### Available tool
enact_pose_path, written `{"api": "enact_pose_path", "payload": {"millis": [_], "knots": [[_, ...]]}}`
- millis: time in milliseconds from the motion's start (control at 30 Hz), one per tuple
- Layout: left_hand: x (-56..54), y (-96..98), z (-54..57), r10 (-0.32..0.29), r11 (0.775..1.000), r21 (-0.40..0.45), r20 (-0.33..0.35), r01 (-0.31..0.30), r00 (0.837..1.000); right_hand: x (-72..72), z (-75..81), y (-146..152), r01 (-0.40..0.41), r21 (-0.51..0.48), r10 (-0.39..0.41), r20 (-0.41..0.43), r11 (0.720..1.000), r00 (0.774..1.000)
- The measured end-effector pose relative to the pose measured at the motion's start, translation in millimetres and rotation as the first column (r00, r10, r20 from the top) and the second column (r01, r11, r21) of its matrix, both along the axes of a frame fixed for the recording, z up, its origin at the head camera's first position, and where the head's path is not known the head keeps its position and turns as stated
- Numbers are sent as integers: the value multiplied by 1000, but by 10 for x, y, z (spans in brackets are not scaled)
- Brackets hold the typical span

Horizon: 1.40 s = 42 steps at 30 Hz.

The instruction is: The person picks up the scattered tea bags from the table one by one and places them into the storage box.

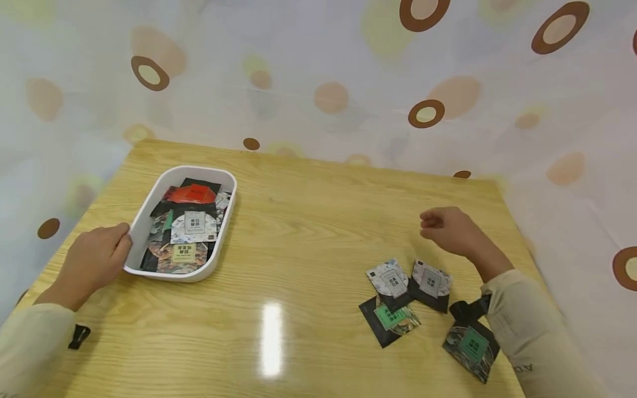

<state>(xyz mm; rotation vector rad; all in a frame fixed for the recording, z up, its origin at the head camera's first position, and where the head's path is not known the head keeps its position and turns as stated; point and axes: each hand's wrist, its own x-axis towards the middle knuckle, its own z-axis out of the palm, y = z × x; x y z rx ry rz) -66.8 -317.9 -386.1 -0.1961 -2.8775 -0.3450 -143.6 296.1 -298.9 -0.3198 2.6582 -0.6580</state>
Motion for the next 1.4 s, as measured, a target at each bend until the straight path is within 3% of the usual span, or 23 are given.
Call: {"api": "enact_pose_path", "payload": {"millis": [67, 167, 267, 367, 500, 633, 833, 1000, 1233, 1400], "knots": [[9, -22, 17, 12, 1000, -4, 14, -12, 1000, 83, -84, 190, -17, 83, 13, 44, 996, 999], [16, -33, 29, 18, 1000, -3, 28, -18, 999, 214, -227, 345, -5, 224, -34, 171, 975, 985], [11, -26, 29, 14, 1000, -1, 30, -14, 999, 323, -372, 383, 49, 306, -150, 317, 951, 937], [8, -9, 23, 3, 1000, 5, 19, -3, 1000, 396, -485, 355, 93, 362, -228, 351, 928, 908], [19, 2, 13, 0, 1000, 3, -4, 0, 1000, 379, -554, 289, 104, 405, -237, 295, 908, 926], [22, -6, -1, 11, 1000, -5, 7, -11, 1000, 295, -580, 272, 111, 384, -214, 237, 917, 948], [17, -5, 2, 8, 1000, -5, 3, -8, 1000, 152, -512, 270, 146, 258, -178, 104, 955, 979], [0, -16, -2, 3, 1000, -8, 2, -3, 1000, 1, -318, 122, 165, 3, -164, 114, 986, 980], [2, -14, 6, 14, 1000, -24, 25, -13, 1000, -157, 29, -551, 152, -269, -117, 142, 951, 983], [-6, 10, 33, 14, 999, -33, 54, -12, 998, -259, 110, -1213, 98, -411, -23, 183, 906, 983]]}}
